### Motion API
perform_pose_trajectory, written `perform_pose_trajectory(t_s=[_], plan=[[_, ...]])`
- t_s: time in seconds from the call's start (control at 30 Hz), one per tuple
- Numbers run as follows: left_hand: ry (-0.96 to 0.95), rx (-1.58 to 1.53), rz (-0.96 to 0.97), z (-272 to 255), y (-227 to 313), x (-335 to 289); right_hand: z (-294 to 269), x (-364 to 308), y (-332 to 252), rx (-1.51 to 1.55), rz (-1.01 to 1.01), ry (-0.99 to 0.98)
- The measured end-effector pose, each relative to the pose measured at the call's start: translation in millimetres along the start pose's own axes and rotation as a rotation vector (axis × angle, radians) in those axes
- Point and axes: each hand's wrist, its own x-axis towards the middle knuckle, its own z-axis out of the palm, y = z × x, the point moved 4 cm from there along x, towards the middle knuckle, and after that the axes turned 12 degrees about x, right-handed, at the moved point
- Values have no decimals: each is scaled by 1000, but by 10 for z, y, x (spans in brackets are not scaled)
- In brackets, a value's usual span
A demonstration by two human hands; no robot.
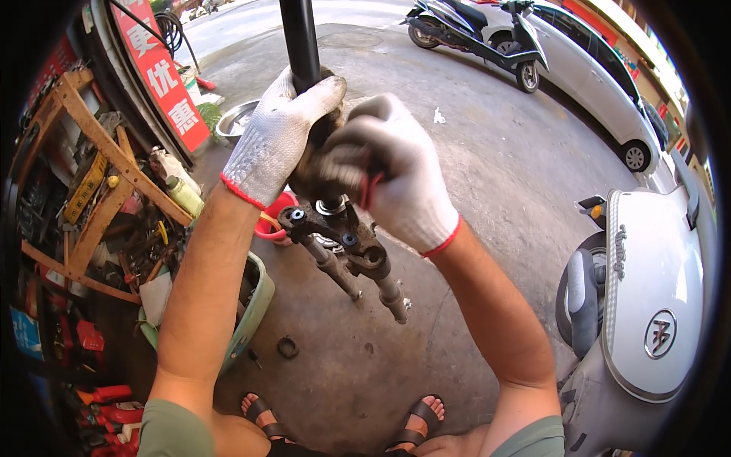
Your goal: The person wipes the metal tubes and lower components of a motorcycle front fork assembly using a cloth, moving the cloth along the surfaces and around the joints.
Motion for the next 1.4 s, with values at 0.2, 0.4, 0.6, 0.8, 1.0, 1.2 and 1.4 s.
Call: perform_pose_trajectory(t_s=[0.2, 0.4, 0.6, 0.8, 1.0, 1.2, 1.4], plan=[[16, -32, -6, 3, -31, 6, -207, -100, 340, -380, -45, -354], [18, 76, 63, 77, -75, 36, -189, 41, 2, -293, -83, -110], [22, 151, 47, 66, -8, 2, -229, -77, 104, -557, -104, -280], [77, 279, 152, 13, -22, 18, -328, 14, -77, -499, -117, 69], [103, 202, 6, -37, -122, 16, 206, -128, -141, -553, -145, -428], [122, 190, 12, -83, -59, 17, -522, 110, -236, -660, -104, 19], [81, 234, 16, -100, -193, 45, 247, -255, -280, -681, 190, -359]])
